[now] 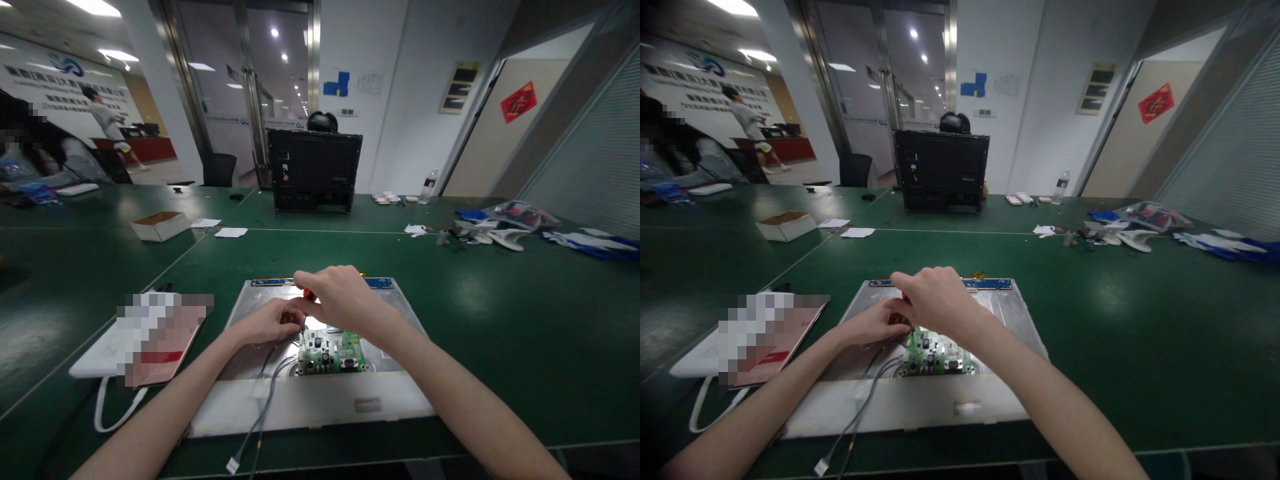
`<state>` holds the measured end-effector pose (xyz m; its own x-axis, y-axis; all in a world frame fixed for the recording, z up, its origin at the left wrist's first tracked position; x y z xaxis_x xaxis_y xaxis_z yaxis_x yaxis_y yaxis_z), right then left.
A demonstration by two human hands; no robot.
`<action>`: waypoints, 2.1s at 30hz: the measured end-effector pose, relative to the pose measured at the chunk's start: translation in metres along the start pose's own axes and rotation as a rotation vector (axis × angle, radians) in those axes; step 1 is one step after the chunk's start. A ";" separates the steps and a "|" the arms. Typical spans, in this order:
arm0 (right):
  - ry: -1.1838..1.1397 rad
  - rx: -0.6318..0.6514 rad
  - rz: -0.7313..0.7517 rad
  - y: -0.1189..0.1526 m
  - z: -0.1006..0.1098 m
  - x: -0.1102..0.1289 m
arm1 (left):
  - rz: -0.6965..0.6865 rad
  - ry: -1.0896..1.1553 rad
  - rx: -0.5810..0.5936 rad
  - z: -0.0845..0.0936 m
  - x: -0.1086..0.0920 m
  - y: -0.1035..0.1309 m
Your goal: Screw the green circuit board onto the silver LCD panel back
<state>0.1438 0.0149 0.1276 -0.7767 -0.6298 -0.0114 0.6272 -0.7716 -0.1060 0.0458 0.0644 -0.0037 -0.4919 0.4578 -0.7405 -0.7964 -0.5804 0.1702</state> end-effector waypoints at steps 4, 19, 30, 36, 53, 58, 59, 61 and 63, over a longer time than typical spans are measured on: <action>-0.011 0.005 -0.003 0.000 0.000 0.001 | 0.000 0.016 0.014 -0.001 0.000 0.000; -0.006 0.000 0.020 0.000 0.000 0.000 | -0.025 0.027 0.002 -0.001 0.001 -0.001; -0.063 0.031 0.062 0.001 0.002 0.007 | -0.054 0.009 0.005 0.001 -0.004 0.000; 0.007 0.003 0.008 0.000 0.000 0.001 | -0.048 0.013 0.032 -0.001 -0.005 0.000; -0.056 0.024 0.061 0.001 0.003 0.007 | -0.031 0.000 0.006 0.000 0.000 -0.001; -0.001 0.002 0.024 0.000 0.001 0.001 | -0.001 -0.020 -0.005 0.000 0.000 0.001; 0.007 -0.002 0.020 0.000 0.000 0.001 | 0.005 -0.019 -0.004 0.000 0.000 0.001; 0.013 0.002 0.019 -0.001 0.000 0.000 | 0.017 -0.015 0.001 0.000 0.000 0.001; 0.001 0.010 0.018 -0.001 0.000 0.001 | 0.018 -0.006 0.012 -0.001 -0.001 0.001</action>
<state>0.1424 0.0152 0.1274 -0.7655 -0.6433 -0.0145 0.6415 -0.7612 -0.0956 0.0459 0.0632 -0.0036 -0.5079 0.4513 -0.7337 -0.7917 -0.5802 0.1911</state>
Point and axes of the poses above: each hand's wrist, its own y-axis away from the middle knuckle, its own z-axis out of the back of the hand, x = y × z, the point moved 7 cm from there along -y, towards the middle knuckle, and after that the axes turned 13 degrees about x, right-handed, at the moved point
